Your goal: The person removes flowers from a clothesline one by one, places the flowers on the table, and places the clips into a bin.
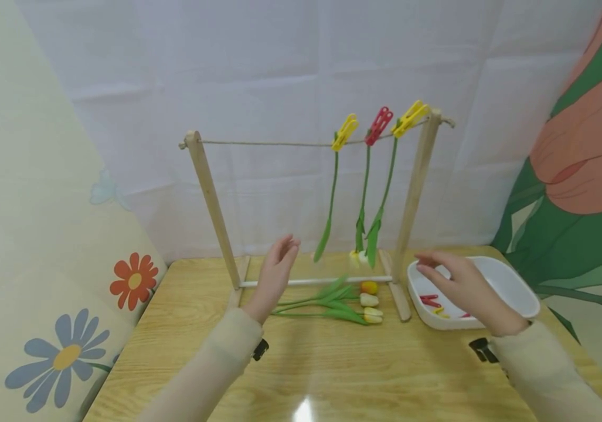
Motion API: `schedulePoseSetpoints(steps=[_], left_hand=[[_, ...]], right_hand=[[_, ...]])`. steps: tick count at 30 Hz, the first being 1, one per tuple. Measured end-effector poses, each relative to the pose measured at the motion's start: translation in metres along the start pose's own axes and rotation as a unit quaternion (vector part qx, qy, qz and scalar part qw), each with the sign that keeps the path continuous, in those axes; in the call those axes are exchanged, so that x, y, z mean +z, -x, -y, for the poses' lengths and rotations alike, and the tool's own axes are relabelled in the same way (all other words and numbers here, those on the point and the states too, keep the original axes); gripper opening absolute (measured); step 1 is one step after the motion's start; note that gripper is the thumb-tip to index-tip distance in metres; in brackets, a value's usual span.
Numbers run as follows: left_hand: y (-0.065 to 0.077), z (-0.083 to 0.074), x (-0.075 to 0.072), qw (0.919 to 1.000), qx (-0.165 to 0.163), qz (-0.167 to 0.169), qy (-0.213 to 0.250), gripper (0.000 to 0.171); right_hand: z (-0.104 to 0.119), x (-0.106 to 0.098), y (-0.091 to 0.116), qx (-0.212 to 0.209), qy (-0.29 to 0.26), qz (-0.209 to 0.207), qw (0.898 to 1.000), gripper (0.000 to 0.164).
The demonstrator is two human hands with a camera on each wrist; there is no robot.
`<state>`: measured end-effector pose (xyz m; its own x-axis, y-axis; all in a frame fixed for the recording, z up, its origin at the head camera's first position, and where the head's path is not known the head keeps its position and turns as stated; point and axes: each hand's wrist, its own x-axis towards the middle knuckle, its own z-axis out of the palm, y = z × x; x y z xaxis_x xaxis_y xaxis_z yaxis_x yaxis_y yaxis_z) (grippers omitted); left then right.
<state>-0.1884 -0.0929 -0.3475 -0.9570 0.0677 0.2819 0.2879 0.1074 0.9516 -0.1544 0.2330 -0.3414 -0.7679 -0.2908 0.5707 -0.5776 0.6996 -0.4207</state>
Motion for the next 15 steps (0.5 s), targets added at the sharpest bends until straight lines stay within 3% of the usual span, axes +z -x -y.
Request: schedulePoseSetpoints(steps=[7,15], left_hand=[[-0.009,-0.004,0.012,0.9995,0.021,0.02,-0.011,0.045],[-0.019,-0.011,0.027,0.9993,0.031,0.02,-0.008,0.047]], right_hand=[[0.005,0.002,0.0,-0.002,-0.001,0.005,1.0,0.023],[0.006,0.004,-0.001,-0.004,-0.005,0.008,1.0,0.022]])
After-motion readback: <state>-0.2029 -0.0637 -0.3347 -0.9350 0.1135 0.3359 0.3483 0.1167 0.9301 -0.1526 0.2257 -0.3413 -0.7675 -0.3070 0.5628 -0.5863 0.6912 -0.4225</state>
